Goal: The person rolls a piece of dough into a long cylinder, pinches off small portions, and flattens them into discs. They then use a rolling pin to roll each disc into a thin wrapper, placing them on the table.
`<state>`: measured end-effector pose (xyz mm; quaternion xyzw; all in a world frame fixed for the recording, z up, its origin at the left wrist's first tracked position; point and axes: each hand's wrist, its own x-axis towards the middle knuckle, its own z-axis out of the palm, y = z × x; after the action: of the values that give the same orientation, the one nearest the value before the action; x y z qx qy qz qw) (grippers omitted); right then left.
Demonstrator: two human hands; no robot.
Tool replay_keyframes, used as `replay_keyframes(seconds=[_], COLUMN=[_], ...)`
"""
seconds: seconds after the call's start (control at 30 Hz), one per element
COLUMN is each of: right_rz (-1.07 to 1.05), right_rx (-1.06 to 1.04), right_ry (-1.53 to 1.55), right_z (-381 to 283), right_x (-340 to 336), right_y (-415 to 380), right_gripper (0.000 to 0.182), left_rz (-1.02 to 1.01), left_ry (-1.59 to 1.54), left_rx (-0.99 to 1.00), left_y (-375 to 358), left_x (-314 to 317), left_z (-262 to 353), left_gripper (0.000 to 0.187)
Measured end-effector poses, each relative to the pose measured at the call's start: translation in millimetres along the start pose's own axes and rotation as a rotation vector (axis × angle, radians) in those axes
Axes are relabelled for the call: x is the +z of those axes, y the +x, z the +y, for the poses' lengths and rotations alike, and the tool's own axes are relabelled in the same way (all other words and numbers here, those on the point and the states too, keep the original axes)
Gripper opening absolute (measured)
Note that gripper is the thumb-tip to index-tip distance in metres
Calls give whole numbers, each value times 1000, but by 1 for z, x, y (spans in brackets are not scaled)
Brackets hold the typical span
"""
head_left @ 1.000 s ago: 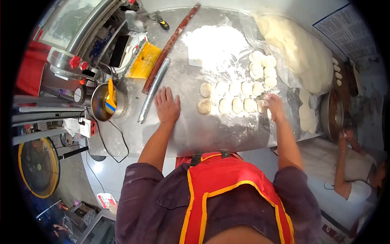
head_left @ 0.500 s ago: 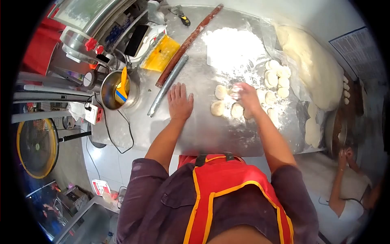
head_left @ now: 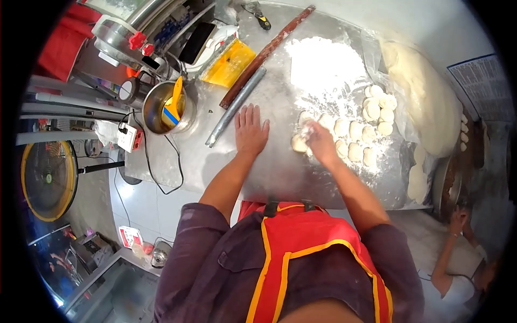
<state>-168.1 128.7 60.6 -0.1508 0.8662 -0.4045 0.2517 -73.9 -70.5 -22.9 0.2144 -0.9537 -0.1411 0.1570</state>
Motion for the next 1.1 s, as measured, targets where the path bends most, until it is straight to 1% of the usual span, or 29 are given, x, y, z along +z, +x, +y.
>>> replay_keyframes(seconds=[0.07,0.1,0.2,0.27,0.33,0.37,0.43,0.47,0.53,0.57,0.67,0.7,0.77,0.83,0.93,0.97,1.03,1.07,1.1], right_rz=[-19,3,189,285,367,403,464,418,327,309,195,178,221,244,225,182,91,120,139], right_rx=[-208,-212,-147,-33,5,-64,-198,-226,-278,-230,-296,-325,-306,-282,-262,-180,-27,-67,-100], right_ry=[-93,-65,15,-138,-244,-267,-313,-353,-429,-490,-638,-665,-699,-681,-695,-667,-607,-527,-443], right_z=[18,31,32,52,90,100,118,127,138,140,148,159,169,173,170,169,160,158,139], right_x=[13,13,-22,-53,-82,-97,-120,-128,-140,-141,-138,-134,-127,-124,-127,-129,-132,-138,-143], right_y=[-12,-14,-25,-32,-35,-39,-46,-44,-34,-26,-9,-7,-6,-4,-3,2,15,16,8], right_gripper=[40,39,40,40,42,44,48,50,54,55,61,66,68,70,67,66,63,63,62], left_rz=[-5,-10,-35,-62,-42,-35,-83,-108,-145,-157,-226,-275,-370,-386,-372,-349,-478,-544,-474], left_ry=[2,1,-12,-53,-173,-232,-311,-349,-330,-321,-178,-136,-50,-20,-4,-1,-72,-109,-138], left_rx=[-9,-5,-4,-16,-8,-5,134,199,294,345,407,398,376,363,379,388,330,296,296], left_y=[-1,-1,-1,-1,-5,-7,-11,-11,-4,3,16,19,22,27,24,27,34,37,37], left_x=[4,3,-2,-1,3,4,1,0,4,7,31,32,30,29,30,30,25,25,23], left_z=[0,1,-1,-1,-1,1,33,53,95,109,117,118,119,124,125,124,123,122,128], left_gripper=[55,56,58,61,63,64,65,66,66,67,68,68,68,68,68,68,69,69,70])
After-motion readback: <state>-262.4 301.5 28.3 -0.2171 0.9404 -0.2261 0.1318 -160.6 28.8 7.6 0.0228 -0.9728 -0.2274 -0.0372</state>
